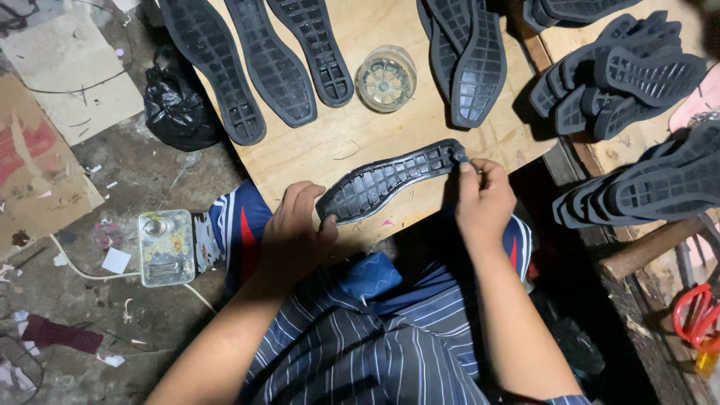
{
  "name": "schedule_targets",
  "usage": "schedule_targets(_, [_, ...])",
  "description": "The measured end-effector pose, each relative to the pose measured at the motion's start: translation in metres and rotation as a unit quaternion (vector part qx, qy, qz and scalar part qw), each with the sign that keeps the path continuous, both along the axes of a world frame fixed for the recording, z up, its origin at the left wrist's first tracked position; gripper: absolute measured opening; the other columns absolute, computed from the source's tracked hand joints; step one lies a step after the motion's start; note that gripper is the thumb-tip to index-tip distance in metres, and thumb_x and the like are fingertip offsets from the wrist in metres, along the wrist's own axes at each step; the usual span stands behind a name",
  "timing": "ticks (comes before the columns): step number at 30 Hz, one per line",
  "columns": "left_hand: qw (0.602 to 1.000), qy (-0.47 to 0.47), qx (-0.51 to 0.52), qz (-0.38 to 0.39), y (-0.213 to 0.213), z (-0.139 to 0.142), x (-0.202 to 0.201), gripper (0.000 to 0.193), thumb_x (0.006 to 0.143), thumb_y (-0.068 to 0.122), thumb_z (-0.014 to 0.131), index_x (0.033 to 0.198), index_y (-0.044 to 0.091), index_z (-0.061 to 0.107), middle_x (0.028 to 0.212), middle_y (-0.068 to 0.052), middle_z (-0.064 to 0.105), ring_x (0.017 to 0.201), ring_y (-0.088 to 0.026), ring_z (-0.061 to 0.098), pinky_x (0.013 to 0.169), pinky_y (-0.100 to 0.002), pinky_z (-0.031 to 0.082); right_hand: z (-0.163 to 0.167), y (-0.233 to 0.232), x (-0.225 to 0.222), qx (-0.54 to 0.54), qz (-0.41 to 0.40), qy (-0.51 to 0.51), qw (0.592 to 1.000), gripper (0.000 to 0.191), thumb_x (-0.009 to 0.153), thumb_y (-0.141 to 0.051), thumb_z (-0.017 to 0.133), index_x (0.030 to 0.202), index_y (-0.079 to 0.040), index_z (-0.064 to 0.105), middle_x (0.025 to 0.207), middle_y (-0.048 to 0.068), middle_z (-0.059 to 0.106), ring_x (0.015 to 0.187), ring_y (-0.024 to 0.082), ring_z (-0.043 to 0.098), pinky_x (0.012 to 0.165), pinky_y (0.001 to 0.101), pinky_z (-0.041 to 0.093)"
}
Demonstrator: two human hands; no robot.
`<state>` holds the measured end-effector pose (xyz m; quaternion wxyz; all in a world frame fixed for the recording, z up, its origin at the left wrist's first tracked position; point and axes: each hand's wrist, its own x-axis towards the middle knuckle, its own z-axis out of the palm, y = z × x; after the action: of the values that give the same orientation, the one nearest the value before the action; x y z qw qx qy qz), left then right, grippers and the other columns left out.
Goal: The person sits at a workbench applying glue to the underside of rubber sandal soles, using a small applicator dipped from a glue container. They work one sole at a time, coating the tread surface, then set the finished sole on the table with the other completed soles and reach for the next one.
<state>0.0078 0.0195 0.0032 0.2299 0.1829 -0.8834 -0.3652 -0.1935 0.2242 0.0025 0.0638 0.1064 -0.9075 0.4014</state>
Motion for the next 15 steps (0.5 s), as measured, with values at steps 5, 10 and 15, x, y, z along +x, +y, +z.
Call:
schedule_targets(5, [1.000,-0.009,-0.001,0.006,0.000,0.001,-0.002,0.048,0.077,0.013,0.071,0.122,0.005,0.056,0.120,-0.017,0.061,0.106,-0.040,0.064,0.086,-0.045,0.055,-0.017,-0.024,0.053,0.014,0.224,0.044,0.974,0.021,0.097,-0.023,0.071,0.105,-0.003,0.071,0.092,0.018,0.073,0.085,0.030,0.074,0.076,0.0354,0.057])
schedule_targets(10, [1.000,-0.008,-0.001,0.009,0.001,0.004,0.000,0.045,0.078,0.013,0.071,0.121,0.006,0.056,0.120,-0.016,0.061,0.107,-0.039,0.065,0.087,-0.044,0.055,-0.011,-0.007,0.010,0.020,0.086,0.020,0.996,0.020,0.099,-0.023,0.068,0.104,-0.004,0.072,0.091,0.016,0.075,0.082,0.028,0.074,0.075,0.0369,0.056])
schedule_targets(15, [1.000,-0.009,0.014,0.008,0.001,0.003,-0.002,0.046,0.078,0.012,0.070,0.121,0.005,0.056,0.121,-0.017,0.061,0.108,-0.040,0.064,0.088,-0.045,0.054,0.006,-0.017,0.019,0.032,0.082,0.020,0.996,0.020,0.101,-0.024,0.069,0.105,-0.004,0.071,0.087,0.016,0.073,0.078,0.030,0.073,0.073,0.0375,0.055])
